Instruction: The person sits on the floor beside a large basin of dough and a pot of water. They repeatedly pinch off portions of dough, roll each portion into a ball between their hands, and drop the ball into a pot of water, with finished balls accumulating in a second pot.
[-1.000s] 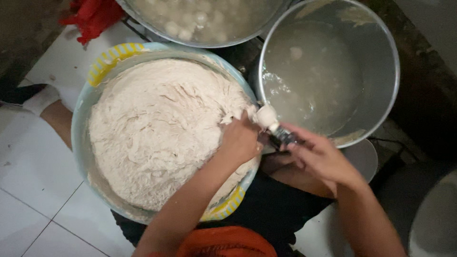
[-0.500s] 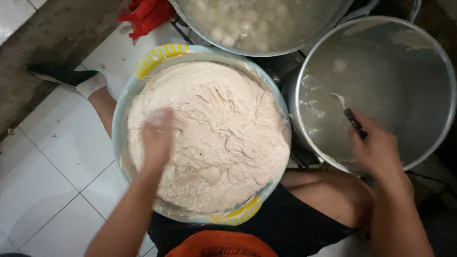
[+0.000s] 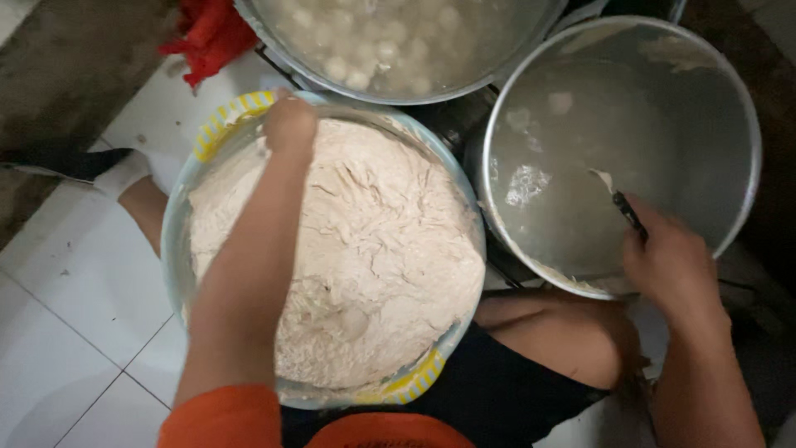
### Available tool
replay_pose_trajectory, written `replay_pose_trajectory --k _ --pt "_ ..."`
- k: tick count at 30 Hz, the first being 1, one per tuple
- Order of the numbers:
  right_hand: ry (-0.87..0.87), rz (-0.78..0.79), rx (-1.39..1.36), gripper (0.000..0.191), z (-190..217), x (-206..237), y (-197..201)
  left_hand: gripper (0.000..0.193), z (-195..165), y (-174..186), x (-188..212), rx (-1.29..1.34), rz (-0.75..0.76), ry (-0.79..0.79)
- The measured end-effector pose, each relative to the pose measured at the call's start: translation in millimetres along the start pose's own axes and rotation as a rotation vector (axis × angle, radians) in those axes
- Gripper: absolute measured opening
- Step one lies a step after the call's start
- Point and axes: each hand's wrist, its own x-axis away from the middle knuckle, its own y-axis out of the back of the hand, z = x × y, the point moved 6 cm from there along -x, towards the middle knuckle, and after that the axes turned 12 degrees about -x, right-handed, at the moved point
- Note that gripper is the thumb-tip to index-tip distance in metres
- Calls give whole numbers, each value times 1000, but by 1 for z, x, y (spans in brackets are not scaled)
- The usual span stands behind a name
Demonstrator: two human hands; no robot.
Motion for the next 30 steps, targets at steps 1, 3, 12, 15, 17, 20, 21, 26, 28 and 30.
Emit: replay_pose_trajectory --k 1,3,12,15,17,20,21,26,28,30 --pt "29 -14 18 49 2 -1 1 54 -8 -8 8 -11 10 45" --pt "95 -54 50 47 9 -6 0 51 -37 -17 31 -135 -56 -121" --pt "-52 84 132 47 47 -6 -14 59 -66 -88 185 -306 350 -799" --pt "-20 2 -138 46 64 16 -3 39 -53 -71 223 50 25 -956" --pt "-107 109 -312 45 66 31 -8 31 -42 -72 236 220 39 -925" --pt "-154 326 -615 45 76 58 -21 31 -32 -74 245 351 41 -873" --pt "-146 398 -724 45 82 65 -24 33 -29 -73 246 377 30 -863" --pt "-63 386 -339 49 104 85 -28 34 -26 -84 246 526 222 -846" --pt "124 312 -323 48 119 88 -27 29 -26 -87 247 465 216 -805" --pt "433 238 -541 43 137 92 -25 22 -27 -88 248 396 190 -751"
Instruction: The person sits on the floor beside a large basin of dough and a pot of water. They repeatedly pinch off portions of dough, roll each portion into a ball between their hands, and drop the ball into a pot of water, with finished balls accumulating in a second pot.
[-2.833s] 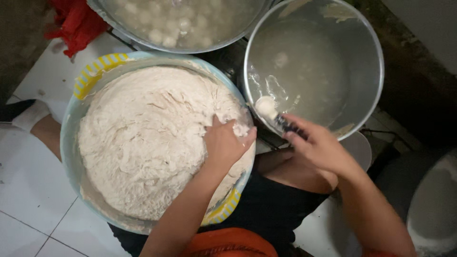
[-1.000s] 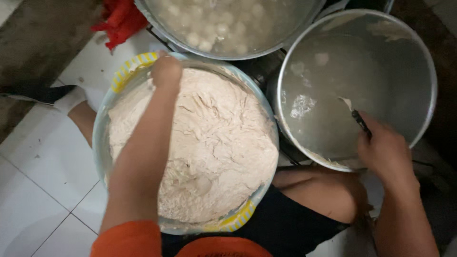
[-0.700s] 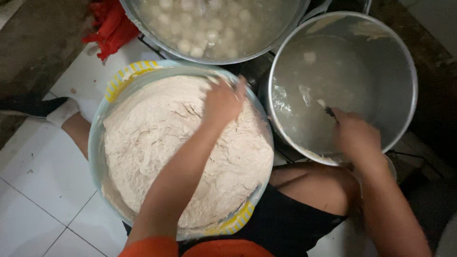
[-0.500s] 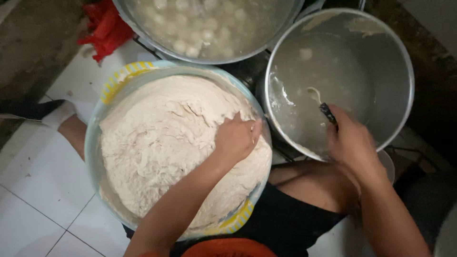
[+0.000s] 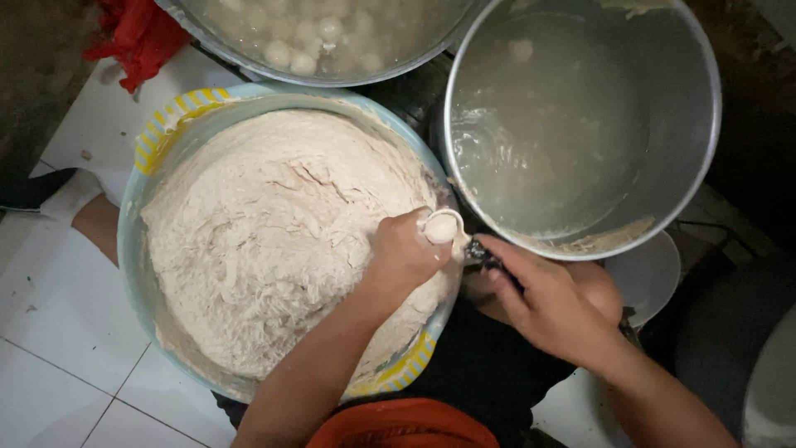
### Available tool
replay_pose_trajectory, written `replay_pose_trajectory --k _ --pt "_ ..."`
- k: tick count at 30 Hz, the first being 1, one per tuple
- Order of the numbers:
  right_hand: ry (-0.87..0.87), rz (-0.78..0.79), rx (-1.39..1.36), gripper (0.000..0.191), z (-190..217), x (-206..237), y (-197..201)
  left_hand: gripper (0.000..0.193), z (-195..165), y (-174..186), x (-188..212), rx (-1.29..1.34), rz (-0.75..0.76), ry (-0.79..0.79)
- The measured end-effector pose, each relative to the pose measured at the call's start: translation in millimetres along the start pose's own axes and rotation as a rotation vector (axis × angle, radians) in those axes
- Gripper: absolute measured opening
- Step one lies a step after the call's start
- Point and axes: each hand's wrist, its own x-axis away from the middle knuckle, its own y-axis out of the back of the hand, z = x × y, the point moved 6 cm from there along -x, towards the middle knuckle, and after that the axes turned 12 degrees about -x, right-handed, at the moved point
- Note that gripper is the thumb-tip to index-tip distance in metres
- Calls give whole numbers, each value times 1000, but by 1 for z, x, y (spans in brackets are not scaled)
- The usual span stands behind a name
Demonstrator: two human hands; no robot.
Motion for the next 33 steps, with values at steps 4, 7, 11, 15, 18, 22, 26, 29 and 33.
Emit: replay_pose_trajectory --k 4,7,11,15,18,22,26,29,33 --pt "-287 120 -302 43 -33 4 -8 26 -3 3 -2 -133 65 50" --pt "-546 174 -412 46 -59 8 -5 43 -5 14 -6 -312 67 0" --pt "-547 96 -326 49 -69 5 21 50 2 14 -4 -405 142 72" --pt "-294 -41 122 49 -63 -13 49 47 -12 17 2 -373 -93 -148" --pt "-230 -111 273 44 -61 -24 58 38 -5 13 5 -110 -97 -37" --pt "-563 -109 139 42 -69 -16 59 29 -4 6 8 -6 -72 23" --pt "-582 36 -24 49 -51 3 28 28 -4 3 8 199 -80 2" --pt "-200 17 -19 48 -24 7 4 25 -2 -1 9 156 -52 21" --pt "-80 74 -199 43 -24 10 -9 17 -3 -3 7 114 -1 70"
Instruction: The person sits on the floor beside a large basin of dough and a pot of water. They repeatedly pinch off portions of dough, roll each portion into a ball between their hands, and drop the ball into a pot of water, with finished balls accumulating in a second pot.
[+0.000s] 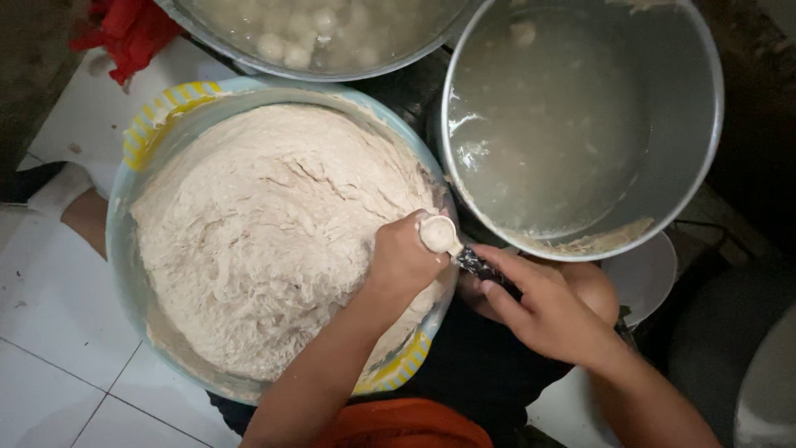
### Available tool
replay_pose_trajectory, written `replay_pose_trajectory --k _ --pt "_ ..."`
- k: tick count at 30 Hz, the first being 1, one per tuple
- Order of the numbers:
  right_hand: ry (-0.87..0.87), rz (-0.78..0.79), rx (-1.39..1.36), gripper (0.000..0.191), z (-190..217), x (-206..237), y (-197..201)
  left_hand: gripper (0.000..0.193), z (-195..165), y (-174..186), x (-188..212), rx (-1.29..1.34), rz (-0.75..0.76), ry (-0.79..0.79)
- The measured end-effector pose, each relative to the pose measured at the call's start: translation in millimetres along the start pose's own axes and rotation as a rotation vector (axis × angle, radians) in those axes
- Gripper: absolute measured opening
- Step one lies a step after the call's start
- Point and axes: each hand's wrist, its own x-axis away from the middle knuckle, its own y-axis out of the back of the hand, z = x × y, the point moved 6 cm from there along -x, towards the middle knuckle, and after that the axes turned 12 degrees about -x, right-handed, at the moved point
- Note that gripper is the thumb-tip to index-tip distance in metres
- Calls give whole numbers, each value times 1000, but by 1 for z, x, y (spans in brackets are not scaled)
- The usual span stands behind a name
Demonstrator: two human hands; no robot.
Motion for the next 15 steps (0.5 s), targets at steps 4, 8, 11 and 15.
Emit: replay_pose_trajectory --k 4,8,11,15 --pt "-458 42 -321 45 -37 -4 5 41 -4 6 -6 -345 184 56" --pt "-537 -74 -310 47 -51 -17 35 59 -10 28 0 -567 266 22" --pt "-504 -198 -181 49 -62 -34 67 65 -1 34 18 -667 406 168" --pt "-223 -238 385 45 -63 -58 90 66 2 33 21 -808 401 129"
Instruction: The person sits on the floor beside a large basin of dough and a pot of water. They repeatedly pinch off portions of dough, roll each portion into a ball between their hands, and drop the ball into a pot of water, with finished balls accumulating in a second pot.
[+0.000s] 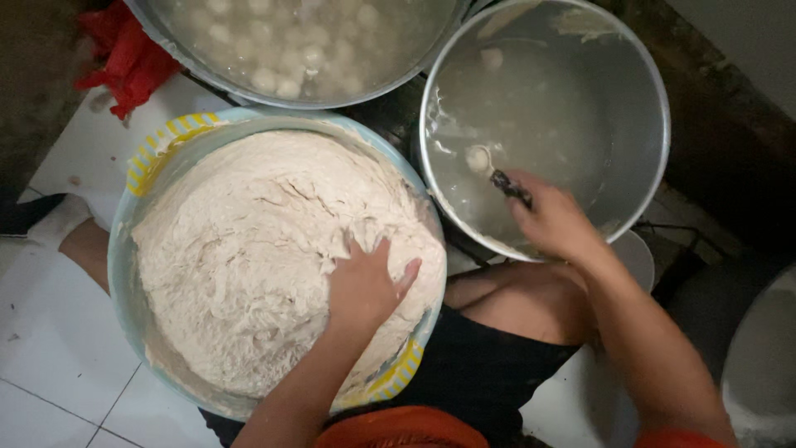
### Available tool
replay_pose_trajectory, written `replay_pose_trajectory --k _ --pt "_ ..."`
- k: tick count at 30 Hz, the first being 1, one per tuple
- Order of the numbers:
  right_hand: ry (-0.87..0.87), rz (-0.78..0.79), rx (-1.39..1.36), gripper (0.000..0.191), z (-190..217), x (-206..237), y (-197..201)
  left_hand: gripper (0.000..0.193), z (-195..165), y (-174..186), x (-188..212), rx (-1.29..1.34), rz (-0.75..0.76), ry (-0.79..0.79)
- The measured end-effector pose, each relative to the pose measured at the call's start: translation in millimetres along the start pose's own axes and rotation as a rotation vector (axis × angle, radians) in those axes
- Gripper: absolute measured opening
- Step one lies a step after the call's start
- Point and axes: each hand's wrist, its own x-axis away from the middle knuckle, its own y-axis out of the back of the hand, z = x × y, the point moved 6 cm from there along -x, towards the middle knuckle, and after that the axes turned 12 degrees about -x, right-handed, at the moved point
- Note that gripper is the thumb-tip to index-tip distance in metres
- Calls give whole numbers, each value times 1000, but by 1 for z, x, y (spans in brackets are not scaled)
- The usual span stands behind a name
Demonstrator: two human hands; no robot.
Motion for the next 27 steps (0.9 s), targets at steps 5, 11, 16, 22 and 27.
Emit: replay_pose_trajectory --k 5,11,16,22,27 --pt "25 -104 103 40 -5 -9 -2 89 -2 8 -8 384 -238 -89" --pt "-8 -136 95 39 3 -3 13 55 -21 5 -10 516 -450 -75" --pt "-58 -175 -82 37 10 24 21 31 -29 4 -23 634 -661 -186" --pt "-130 222 -372 37 42 68 -23 31 -31 -6 -29 881 -646 -175" --pt "100 235 -394 39 77 79 -35 17 -37 -7 -37 746 -471 -148"
